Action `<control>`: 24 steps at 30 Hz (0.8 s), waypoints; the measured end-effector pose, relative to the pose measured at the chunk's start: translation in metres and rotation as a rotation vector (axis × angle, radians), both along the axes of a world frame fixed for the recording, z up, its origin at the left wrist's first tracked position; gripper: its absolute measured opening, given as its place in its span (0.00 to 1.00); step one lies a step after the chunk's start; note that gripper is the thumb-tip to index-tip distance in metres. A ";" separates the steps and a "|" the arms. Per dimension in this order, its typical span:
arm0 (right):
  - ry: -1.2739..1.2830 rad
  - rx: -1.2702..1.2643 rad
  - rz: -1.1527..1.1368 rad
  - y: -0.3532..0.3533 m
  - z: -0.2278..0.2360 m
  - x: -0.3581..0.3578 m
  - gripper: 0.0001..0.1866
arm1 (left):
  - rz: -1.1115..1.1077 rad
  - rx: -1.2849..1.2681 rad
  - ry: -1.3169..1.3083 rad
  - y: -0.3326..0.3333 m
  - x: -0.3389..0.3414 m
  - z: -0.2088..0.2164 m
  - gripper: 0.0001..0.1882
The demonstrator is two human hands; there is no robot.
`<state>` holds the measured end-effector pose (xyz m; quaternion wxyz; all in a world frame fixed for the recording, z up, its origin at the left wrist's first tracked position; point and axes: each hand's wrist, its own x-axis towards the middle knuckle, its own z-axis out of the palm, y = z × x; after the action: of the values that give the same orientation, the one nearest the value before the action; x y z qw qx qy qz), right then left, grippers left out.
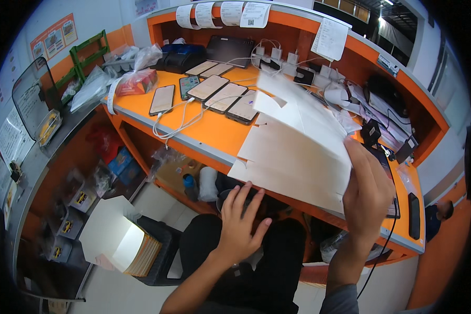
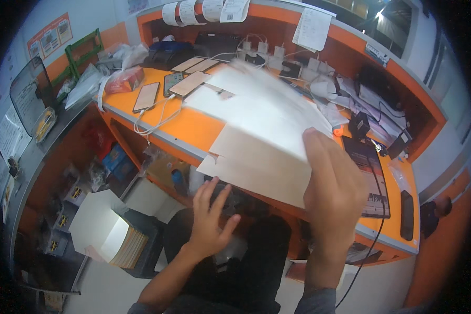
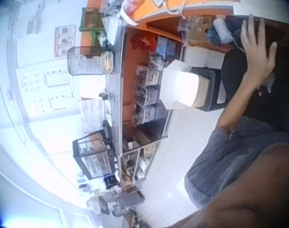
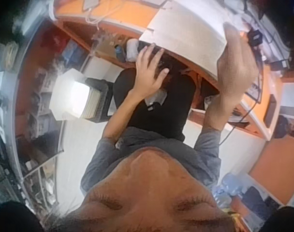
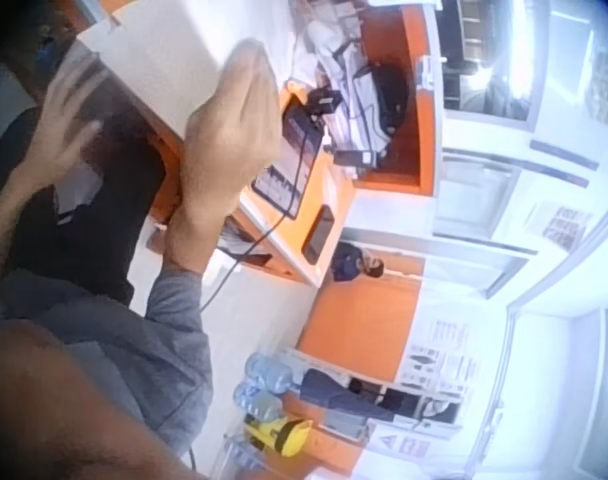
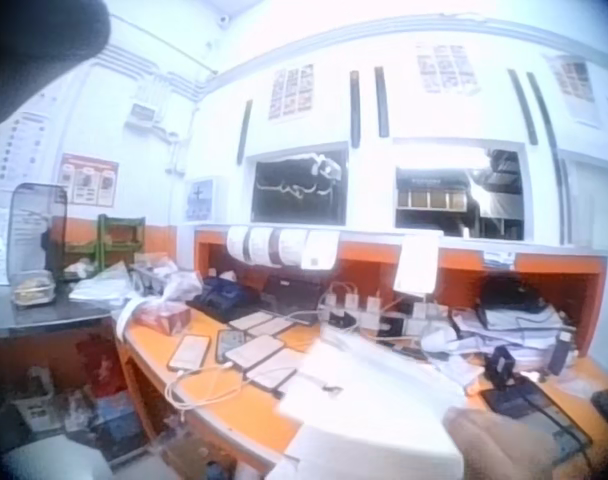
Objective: The person folds cardboard food boxes by hand, interlocking tabs and creasing along lines to form the box shape, and stacks them.
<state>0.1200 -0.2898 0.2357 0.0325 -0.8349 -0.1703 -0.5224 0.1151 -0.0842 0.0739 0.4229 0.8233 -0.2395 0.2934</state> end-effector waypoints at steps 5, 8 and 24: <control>0.216 -0.238 0.537 0.065 -0.029 -0.069 0.17 | -0.353 -0.837 0.634 0.091 -0.067 -0.019 0.36; 0.440 -0.368 0.862 0.081 -0.088 -0.086 0.18 | -0.313 -1.074 0.729 0.127 -0.126 -0.032 0.35; 1.037 -0.141 1.165 0.118 -0.272 -0.136 0.21 | 0.281 -0.620 1.558 0.171 -0.189 -0.109 0.28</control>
<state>-0.0165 -0.1714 -0.0362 0.3239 -0.7485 -0.5767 0.0473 -0.0740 0.0871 -0.0349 0.6331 0.6590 0.3159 -0.2552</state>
